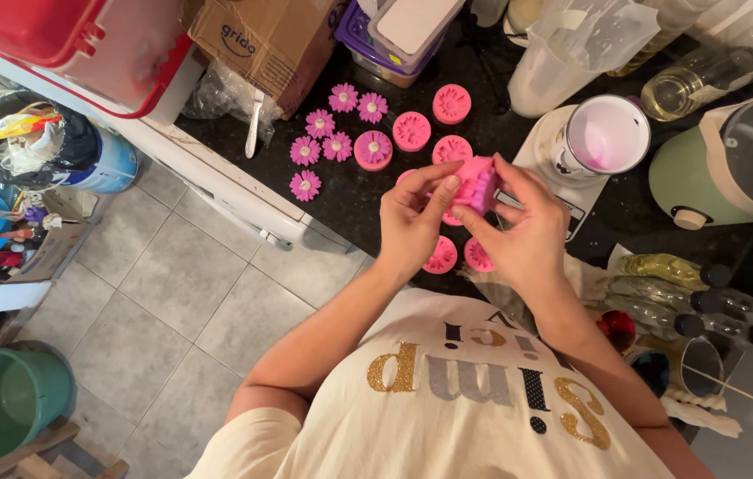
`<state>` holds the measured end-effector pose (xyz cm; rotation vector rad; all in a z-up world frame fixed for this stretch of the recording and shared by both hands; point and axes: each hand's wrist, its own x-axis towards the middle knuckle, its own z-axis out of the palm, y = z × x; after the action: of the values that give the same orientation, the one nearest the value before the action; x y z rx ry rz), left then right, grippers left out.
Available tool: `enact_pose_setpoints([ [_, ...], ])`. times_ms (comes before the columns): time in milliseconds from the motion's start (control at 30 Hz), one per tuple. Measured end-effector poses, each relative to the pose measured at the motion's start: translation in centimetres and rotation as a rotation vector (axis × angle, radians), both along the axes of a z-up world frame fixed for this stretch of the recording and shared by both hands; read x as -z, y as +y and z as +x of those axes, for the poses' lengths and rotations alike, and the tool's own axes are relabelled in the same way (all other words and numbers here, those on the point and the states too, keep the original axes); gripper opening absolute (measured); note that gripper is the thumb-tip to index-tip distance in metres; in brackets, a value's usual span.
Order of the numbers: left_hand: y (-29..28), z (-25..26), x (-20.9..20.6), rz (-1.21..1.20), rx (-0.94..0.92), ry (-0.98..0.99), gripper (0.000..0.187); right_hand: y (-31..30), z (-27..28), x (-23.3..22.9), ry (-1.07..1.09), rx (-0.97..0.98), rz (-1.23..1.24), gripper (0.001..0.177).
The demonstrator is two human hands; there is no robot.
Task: Demolding decorative wax flowers and attaching wick strings using scissors
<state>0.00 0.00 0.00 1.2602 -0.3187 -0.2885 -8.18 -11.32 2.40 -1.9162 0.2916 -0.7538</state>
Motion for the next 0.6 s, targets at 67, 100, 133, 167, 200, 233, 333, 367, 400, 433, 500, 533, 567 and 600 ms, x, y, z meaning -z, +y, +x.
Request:
enact_pose_setpoints([
  [67, 0.3, 0.3, -0.3, -0.032, 0.021, 0.015, 0.018, -0.5, -0.1, 0.9, -0.001, -0.012, 0.072, 0.074],
  [100, 0.4, 0.4, -0.5, -0.064, 0.039, 0.032, 0.018, -0.7, -0.1, 1.4, 0.0, -0.026, 0.144, 0.073],
  [133, 0.4, 0.7, -0.7, -0.064, 0.038, 0.032, 0.018, -0.6, -0.1, 0.8, 0.0, -0.027, 0.144, 0.073],
  [167, 0.4, 0.8, -0.9, -0.035, 0.026, 0.036, 0.018, -0.5, -0.2, 0.2, 0.02, -0.041, 0.22, 0.07],
  [200, 0.5, 1.0, -1.0, -0.005, 0.014, 0.039, 0.019, -0.4, -0.3, -0.4, 0.039, -0.055, 0.296, 0.066],
  [233, 0.8, 1.2, -0.8, -0.005, 0.014, 0.041, 0.019, -0.9, -0.4, -0.3, 0.041, -0.055, 0.296, 0.066],
  [333, 1.5, 2.0, -0.2, 0.033, -0.06, 0.061, 0.021, -2.0, -0.6, -0.4, 0.061, -0.056, 0.449, 0.047],
  [367, 1.7, 2.2, 0.1, 0.044, -0.092, 0.082, 0.019, -2.3, -0.5, -0.8, 0.049, -0.088, 0.718, 0.042],
  [400, 1.9, 2.4, 0.3, 0.055, -0.124, 0.103, 0.018, -2.6, -0.4, -1.2, 0.035, -0.117, 0.988, 0.039],
  [433, 2.4, 2.8, 0.9, 0.055, -0.122, 0.107, 0.018, -2.7, -0.4, -1.6, 0.037, -0.113, 0.989, 0.039],
  [500, 3.4, 3.6, 2.0, 0.126, -0.228, 0.084, 0.017, -2.9, -0.3, -2.5, 0.07, -0.169, 1.247, 0.048],
  [533, 4.3, 4.4, 4.1, 0.128, -0.228, 0.087, 0.017, -3.3, -0.4, -2.1, 0.073, -0.167, 1.248, 0.048],
  [567, 5.3, 5.2, 6.2, 0.146, -0.266, 0.08, 0.016, -3.6, -0.5, -1.7, 0.046, -0.229, 1.33, 0.049],
  [600, 6.2, 6.1, 8.3, 0.164, -0.303, 0.072, 0.016, -3.9, -0.5, -1.4, 0.019, -0.291, 1.412, 0.052],
])
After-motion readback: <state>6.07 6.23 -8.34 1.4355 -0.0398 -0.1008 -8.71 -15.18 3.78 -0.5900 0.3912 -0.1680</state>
